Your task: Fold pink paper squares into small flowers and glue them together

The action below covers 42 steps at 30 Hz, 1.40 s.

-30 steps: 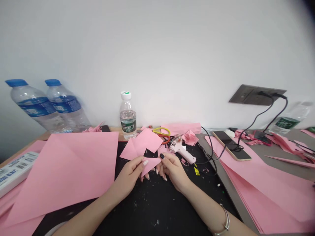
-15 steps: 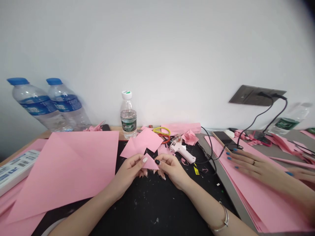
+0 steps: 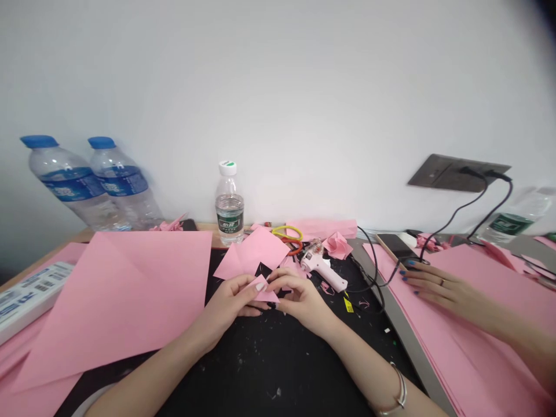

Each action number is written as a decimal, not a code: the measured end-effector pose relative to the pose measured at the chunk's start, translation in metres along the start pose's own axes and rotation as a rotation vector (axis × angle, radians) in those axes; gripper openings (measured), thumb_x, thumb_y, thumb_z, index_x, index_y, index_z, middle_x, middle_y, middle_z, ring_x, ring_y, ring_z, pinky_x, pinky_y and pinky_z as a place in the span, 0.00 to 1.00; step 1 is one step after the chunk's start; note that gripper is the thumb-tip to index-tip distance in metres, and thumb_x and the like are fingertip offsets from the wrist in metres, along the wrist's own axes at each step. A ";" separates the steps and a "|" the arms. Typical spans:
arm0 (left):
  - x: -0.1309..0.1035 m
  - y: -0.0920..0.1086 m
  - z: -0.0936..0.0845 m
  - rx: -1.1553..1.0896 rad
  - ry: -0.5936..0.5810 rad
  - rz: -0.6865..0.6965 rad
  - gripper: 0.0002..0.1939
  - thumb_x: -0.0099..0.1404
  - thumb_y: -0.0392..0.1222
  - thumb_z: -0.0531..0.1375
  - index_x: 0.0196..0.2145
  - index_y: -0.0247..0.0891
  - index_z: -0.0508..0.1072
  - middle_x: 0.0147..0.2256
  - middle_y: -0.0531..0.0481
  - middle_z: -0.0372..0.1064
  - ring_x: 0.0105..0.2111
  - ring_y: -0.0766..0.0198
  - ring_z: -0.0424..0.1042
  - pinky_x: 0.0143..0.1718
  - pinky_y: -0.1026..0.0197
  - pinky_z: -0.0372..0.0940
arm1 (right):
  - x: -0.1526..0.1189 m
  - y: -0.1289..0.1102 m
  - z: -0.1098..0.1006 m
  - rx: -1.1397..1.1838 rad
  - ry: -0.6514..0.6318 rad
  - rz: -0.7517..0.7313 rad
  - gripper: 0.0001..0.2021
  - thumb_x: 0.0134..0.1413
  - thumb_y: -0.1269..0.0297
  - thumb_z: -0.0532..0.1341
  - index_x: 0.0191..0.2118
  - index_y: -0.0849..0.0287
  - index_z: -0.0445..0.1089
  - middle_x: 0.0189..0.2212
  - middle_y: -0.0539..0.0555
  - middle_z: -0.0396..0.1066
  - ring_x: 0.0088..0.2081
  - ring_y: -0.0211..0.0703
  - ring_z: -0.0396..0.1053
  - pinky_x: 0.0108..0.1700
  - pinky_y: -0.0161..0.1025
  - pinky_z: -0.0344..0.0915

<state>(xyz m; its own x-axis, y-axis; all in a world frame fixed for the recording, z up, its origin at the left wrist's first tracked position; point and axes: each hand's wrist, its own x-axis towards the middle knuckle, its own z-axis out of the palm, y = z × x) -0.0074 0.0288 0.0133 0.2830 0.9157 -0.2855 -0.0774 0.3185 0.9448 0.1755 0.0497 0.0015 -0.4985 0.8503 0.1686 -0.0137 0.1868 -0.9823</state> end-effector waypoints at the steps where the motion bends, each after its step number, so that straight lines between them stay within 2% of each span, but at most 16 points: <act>1: 0.000 0.000 0.000 0.012 -0.004 -0.006 0.15 0.61 0.51 0.58 0.39 0.37 0.73 0.37 0.48 0.74 0.35 0.63 0.75 0.33 0.68 0.68 | 0.000 0.000 -0.001 -0.015 -0.015 0.008 0.09 0.46 0.72 0.65 0.36 0.53 0.75 0.42 0.53 0.61 0.39 0.40 0.63 0.26 0.29 0.60; 6: 0.001 0.000 0.000 0.128 -0.013 -0.036 0.13 0.60 0.47 0.59 0.39 0.37 0.72 0.34 0.48 0.76 0.32 0.62 0.77 0.30 0.67 0.68 | 0.000 0.002 -0.004 -0.008 -0.082 0.058 0.06 0.44 0.68 0.67 0.32 0.55 0.75 0.41 0.54 0.59 0.39 0.40 0.63 0.26 0.30 0.60; 9: 0.000 0.000 0.001 0.148 -0.038 -0.060 0.15 0.59 0.44 0.60 0.43 0.37 0.71 0.34 0.48 0.77 0.32 0.60 0.78 0.31 0.66 0.69 | 0.001 0.005 -0.004 0.061 -0.051 0.040 0.03 0.43 0.66 0.68 0.27 0.57 0.75 0.39 0.53 0.60 0.39 0.41 0.63 0.32 0.34 0.63; 13: -0.002 0.001 0.002 0.137 -0.075 -0.053 0.15 0.59 0.43 0.60 0.44 0.37 0.71 0.37 0.45 0.77 0.37 0.58 0.77 0.36 0.64 0.70 | 0.002 0.006 -0.003 0.044 0.011 0.033 0.06 0.46 0.63 0.67 0.25 0.58 0.72 0.37 0.53 0.61 0.41 0.42 0.63 0.40 0.39 0.62; 17: -0.004 0.002 0.002 0.101 -0.102 -0.055 0.15 0.58 0.42 0.61 0.44 0.38 0.71 0.40 0.46 0.77 0.39 0.58 0.77 0.37 0.64 0.69 | 0.002 0.004 -0.002 0.014 0.021 0.056 0.08 0.48 0.62 0.66 0.24 0.59 0.69 0.38 0.54 0.61 0.40 0.43 0.63 0.38 0.38 0.62; 23: -0.003 -0.003 0.004 0.078 -0.106 -0.050 0.18 0.57 0.41 0.61 0.46 0.38 0.69 0.41 0.46 0.76 0.38 0.57 0.77 0.37 0.62 0.70 | 0.001 0.006 0.000 -0.067 0.063 0.009 0.12 0.50 0.62 0.64 0.23 0.59 0.62 0.34 0.52 0.62 0.38 0.42 0.63 0.36 0.37 0.60; 31: -0.001 -0.007 0.006 0.069 -0.084 -0.038 0.17 0.58 0.39 0.60 0.46 0.38 0.68 0.44 0.45 0.73 0.38 0.57 0.77 0.36 0.62 0.70 | 0.001 0.005 0.004 -0.061 0.108 0.030 0.14 0.51 0.58 0.62 0.23 0.58 0.59 0.30 0.50 0.61 0.33 0.39 0.61 0.34 0.37 0.57; 37: -0.001 -0.008 0.006 0.054 -0.092 -0.026 0.16 0.58 0.41 0.61 0.45 0.38 0.70 0.43 0.46 0.74 0.37 0.57 0.77 0.37 0.60 0.71 | 0.001 0.010 0.005 0.021 0.124 0.074 0.16 0.49 0.57 0.63 0.22 0.58 0.58 0.28 0.49 0.60 0.31 0.38 0.60 0.32 0.36 0.57; 42: -0.001 -0.008 0.005 0.042 -0.102 -0.019 0.15 0.60 0.46 0.60 0.44 0.39 0.71 0.41 0.47 0.75 0.37 0.57 0.77 0.38 0.60 0.71 | 0.002 0.013 0.005 0.054 0.139 0.107 0.17 0.47 0.57 0.65 0.21 0.58 0.57 0.28 0.49 0.61 0.29 0.37 0.59 0.30 0.35 0.55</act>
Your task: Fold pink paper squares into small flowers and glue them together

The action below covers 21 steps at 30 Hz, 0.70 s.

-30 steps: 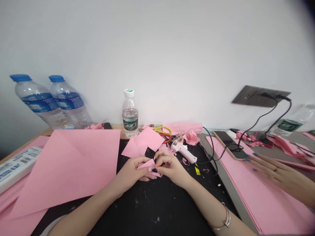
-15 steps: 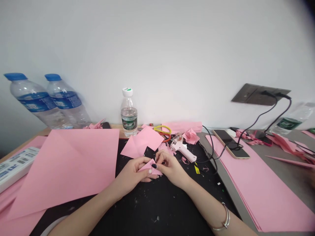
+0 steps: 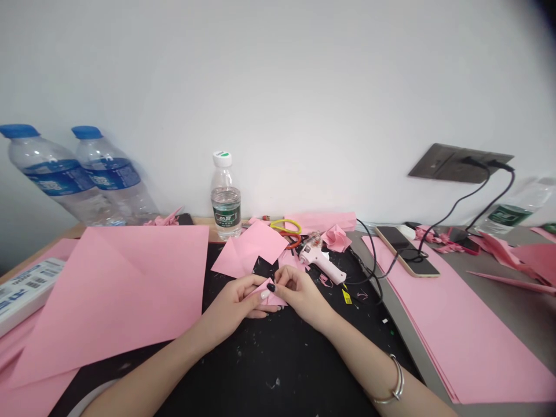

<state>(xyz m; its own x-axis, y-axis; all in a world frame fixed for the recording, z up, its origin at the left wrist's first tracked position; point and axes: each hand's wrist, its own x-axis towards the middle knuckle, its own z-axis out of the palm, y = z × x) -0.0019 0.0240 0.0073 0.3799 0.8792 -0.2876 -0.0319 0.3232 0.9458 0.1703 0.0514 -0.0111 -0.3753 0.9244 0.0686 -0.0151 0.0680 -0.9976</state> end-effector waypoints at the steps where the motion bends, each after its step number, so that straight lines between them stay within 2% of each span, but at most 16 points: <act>1: 0.000 0.000 0.000 0.002 0.001 0.001 0.15 0.59 0.46 0.60 0.44 0.40 0.71 0.41 0.47 0.75 0.38 0.57 0.77 0.38 0.59 0.71 | 0.000 -0.001 0.000 -0.002 0.003 0.006 0.17 0.46 0.57 0.65 0.21 0.58 0.57 0.28 0.49 0.61 0.29 0.36 0.59 0.30 0.35 0.55; 7: -0.001 0.002 0.001 0.062 -0.001 0.006 0.14 0.57 0.41 0.62 0.42 0.37 0.71 0.39 0.47 0.76 0.38 0.57 0.77 0.37 0.61 0.71 | -0.001 -0.004 0.000 -0.014 -0.010 0.017 0.16 0.47 0.57 0.64 0.22 0.59 0.58 0.27 0.49 0.61 0.28 0.36 0.59 0.30 0.35 0.54; 15: -0.002 0.005 0.001 0.089 0.011 -0.030 0.09 0.58 0.40 0.61 0.37 0.35 0.71 0.37 0.46 0.77 0.38 0.57 0.77 0.35 0.63 0.70 | 0.000 -0.003 0.000 -0.027 -0.027 0.028 0.16 0.47 0.58 0.64 0.21 0.58 0.57 0.26 0.48 0.59 0.26 0.35 0.57 0.27 0.34 0.52; 21: -0.002 0.007 0.000 0.086 0.003 -0.031 0.09 0.56 0.39 0.63 0.36 0.36 0.71 0.35 0.47 0.78 0.37 0.58 0.77 0.35 0.63 0.70 | 0.000 -0.001 -0.002 -0.070 -0.002 0.065 0.15 0.46 0.58 0.65 0.22 0.59 0.59 0.25 0.48 0.60 0.25 0.33 0.56 0.25 0.33 0.51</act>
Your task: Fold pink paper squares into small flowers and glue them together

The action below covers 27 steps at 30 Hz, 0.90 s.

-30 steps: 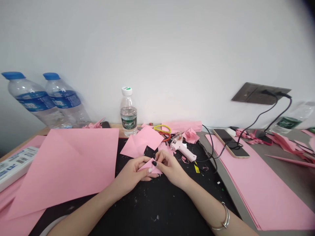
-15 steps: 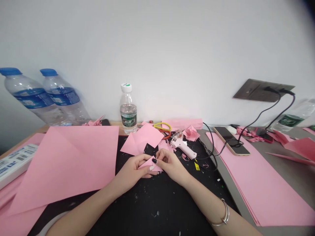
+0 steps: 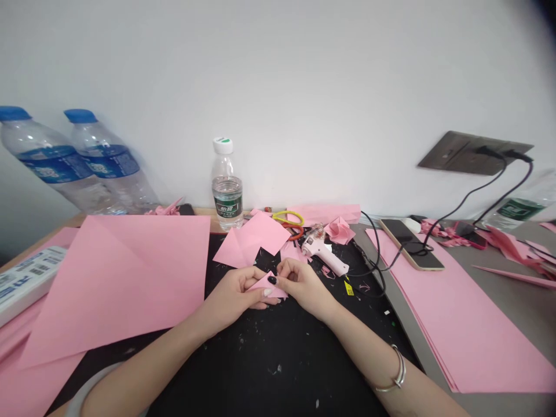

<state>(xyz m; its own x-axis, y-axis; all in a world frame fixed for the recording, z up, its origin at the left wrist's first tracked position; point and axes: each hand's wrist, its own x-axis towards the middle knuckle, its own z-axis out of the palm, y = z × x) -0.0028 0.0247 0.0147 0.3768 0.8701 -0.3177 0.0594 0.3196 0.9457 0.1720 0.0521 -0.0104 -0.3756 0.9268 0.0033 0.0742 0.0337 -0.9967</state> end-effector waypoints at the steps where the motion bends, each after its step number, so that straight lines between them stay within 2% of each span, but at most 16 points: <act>1: 0.000 0.000 0.000 -0.003 -0.004 0.000 0.09 0.56 0.39 0.63 0.36 0.36 0.71 0.35 0.47 0.78 0.38 0.58 0.77 0.36 0.63 0.70 | 0.000 0.000 0.000 -0.004 0.003 0.008 0.15 0.45 0.59 0.65 0.22 0.59 0.59 0.25 0.48 0.60 0.24 0.33 0.56 0.24 0.33 0.51; 4: 0.001 0.001 -0.001 -0.012 -0.006 0.002 0.09 0.57 0.39 0.63 0.36 0.36 0.70 0.34 0.47 0.78 0.37 0.57 0.77 0.36 0.62 0.71 | -0.001 -0.003 -0.001 -0.022 -0.021 0.044 0.14 0.46 0.59 0.64 0.25 0.58 0.58 0.22 0.46 0.58 0.22 0.33 0.54 0.23 0.32 0.50; 6: 0.000 0.002 -0.002 -0.025 0.008 0.001 0.11 0.56 0.38 0.63 0.38 0.36 0.69 0.32 0.48 0.78 0.36 0.56 0.78 0.36 0.62 0.71 | -0.002 -0.007 -0.002 -0.099 -0.071 0.043 0.13 0.51 0.58 0.61 0.26 0.57 0.57 0.20 0.44 0.55 0.21 0.33 0.52 0.22 0.32 0.48; 9: -0.001 0.005 -0.002 -0.058 0.023 -0.015 0.15 0.56 0.37 0.64 0.40 0.37 0.66 0.27 0.51 0.77 0.35 0.56 0.78 0.35 0.61 0.72 | -0.004 -0.014 -0.003 -0.268 -0.166 -0.049 0.15 0.58 0.58 0.54 0.23 0.58 0.55 0.20 0.44 0.51 0.23 0.34 0.50 0.24 0.33 0.47; 12: -0.002 0.005 -0.002 -0.079 0.000 -0.026 0.17 0.56 0.37 0.64 0.42 0.38 0.64 0.24 0.54 0.75 0.35 0.56 0.78 0.35 0.61 0.72 | -0.005 -0.018 -0.003 -0.316 -0.221 -0.089 0.18 0.61 0.56 0.50 0.22 0.58 0.54 0.21 0.45 0.50 0.24 0.35 0.50 0.26 0.34 0.49; 18: -0.002 0.004 -0.004 -0.070 -0.026 -0.025 0.18 0.57 0.37 0.63 0.44 0.38 0.63 0.27 0.52 0.76 0.36 0.55 0.78 0.36 0.61 0.72 | -0.008 -0.018 -0.001 -0.288 -0.235 -0.088 0.18 0.62 0.55 0.48 0.23 0.58 0.55 0.21 0.45 0.50 0.24 0.35 0.51 0.27 0.34 0.49; 23: -0.003 0.006 -0.004 -0.037 -0.030 -0.035 0.19 0.57 0.37 0.62 0.45 0.39 0.61 0.28 0.51 0.76 0.36 0.55 0.78 0.35 0.61 0.71 | -0.008 -0.018 -0.003 -0.312 -0.237 -0.088 0.17 0.62 0.58 0.49 0.23 0.58 0.54 0.21 0.45 0.50 0.25 0.34 0.50 0.27 0.33 0.49; 27: -0.002 0.003 -0.004 -0.011 -0.108 -0.028 0.19 0.57 0.37 0.62 0.44 0.39 0.60 0.26 0.52 0.76 0.36 0.55 0.78 0.33 0.62 0.71 | -0.007 -0.017 -0.002 -0.349 -0.224 -0.098 0.17 0.60 0.61 0.51 0.21 0.58 0.50 0.19 0.44 0.47 0.23 0.33 0.47 0.25 0.32 0.46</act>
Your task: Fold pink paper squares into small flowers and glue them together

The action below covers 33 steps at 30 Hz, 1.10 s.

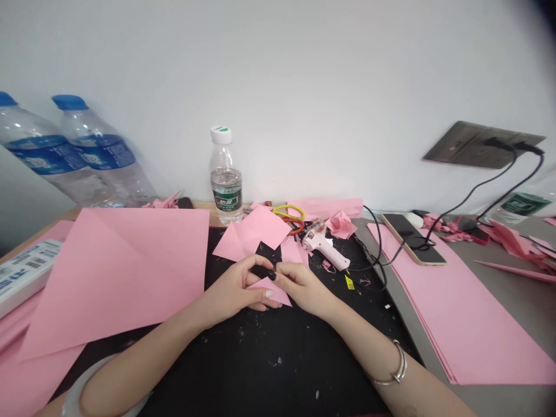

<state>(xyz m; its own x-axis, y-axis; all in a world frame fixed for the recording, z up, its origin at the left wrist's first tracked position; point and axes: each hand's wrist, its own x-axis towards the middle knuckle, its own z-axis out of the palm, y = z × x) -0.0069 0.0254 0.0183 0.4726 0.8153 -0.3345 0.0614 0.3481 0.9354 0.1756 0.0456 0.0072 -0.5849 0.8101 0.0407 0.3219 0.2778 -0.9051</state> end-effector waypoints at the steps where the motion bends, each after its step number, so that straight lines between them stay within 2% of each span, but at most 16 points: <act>1: 0.000 -0.001 0.000 0.002 -0.017 0.000 0.19 0.57 0.37 0.62 0.44 0.39 0.60 0.26 0.52 0.76 0.35 0.55 0.78 0.32 0.63 0.71 | 0.000 0.000 0.001 -0.002 -0.002 -0.004 0.18 0.60 0.62 0.51 0.21 0.58 0.49 0.19 0.44 0.46 0.23 0.33 0.47 0.24 0.32 0.46; 11: -0.002 0.001 0.000 -0.028 -0.009 -0.030 0.19 0.58 0.37 0.62 0.45 0.40 0.60 0.24 0.55 0.74 0.35 0.57 0.78 0.33 0.64 0.70 | -0.003 0.002 0.005 -0.023 0.011 -0.010 0.15 0.62 0.63 0.48 0.23 0.58 0.52 0.21 0.45 0.52 0.25 0.35 0.52 0.27 0.33 0.50; 15: 0.000 0.001 0.001 -0.059 0.037 -0.036 0.19 0.57 0.38 0.62 0.45 0.40 0.60 0.28 0.53 0.74 0.35 0.58 0.78 0.33 0.65 0.70 | -0.004 0.002 0.009 -0.055 0.124 -0.020 0.15 0.62 0.63 0.47 0.24 0.58 0.52 0.21 0.45 0.52 0.25 0.35 0.52 0.27 0.33 0.50; 19: 0.002 -0.001 0.006 0.011 0.111 0.057 0.20 0.56 0.37 0.63 0.44 0.39 0.62 0.27 0.53 0.73 0.30 0.60 0.78 0.31 0.63 0.71 | -0.005 0.002 0.015 -0.132 0.248 -0.068 0.14 0.61 0.65 0.48 0.23 0.58 0.52 0.20 0.45 0.52 0.24 0.35 0.52 0.27 0.33 0.49; 23: 0.002 -0.003 0.008 0.114 0.197 0.126 0.18 0.54 0.33 0.62 0.42 0.40 0.65 0.31 0.55 0.72 0.25 0.67 0.75 0.27 0.67 0.68 | -0.006 -0.001 0.017 -0.187 0.264 -0.113 0.14 0.60 0.67 0.48 0.23 0.58 0.51 0.20 0.46 0.52 0.23 0.35 0.52 0.27 0.33 0.48; 28: 0.000 -0.004 0.005 0.164 0.200 0.169 0.19 0.53 0.32 0.62 0.42 0.43 0.65 0.39 0.56 0.68 0.22 0.73 0.72 0.23 0.70 0.63 | -0.007 -0.004 0.018 -0.147 0.263 -0.116 0.14 0.61 0.67 0.48 0.23 0.58 0.53 0.21 0.46 0.53 0.24 0.36 0.53 0.27 0.33 0.50; 33: -0.001 0.000 0.005 0.121 0.185 0.141 0.21 0.52 0.33 0.64 0.44 0.42 0.64 0.33 0.58 0.68 0.22 0.72 0.72 0.23 0.71 0.63 | -0.008 -0.004 0.021 -0.124 0.286 -0.120 0.14 0.61 0.66 0.47 0.23 0.57 0.53 0.21 0.47 0.54 0.24 0.37 0.53 0.27 0.34 0.51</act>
<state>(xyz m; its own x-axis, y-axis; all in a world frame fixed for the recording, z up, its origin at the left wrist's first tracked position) -0.0031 0.0218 0.0190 0.3162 0.9263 -0.2049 0.1162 0.1765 0.9774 0.1632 0.0268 0.0018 -0.3973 0.8750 0.2766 0.3616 0.4263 -0.8292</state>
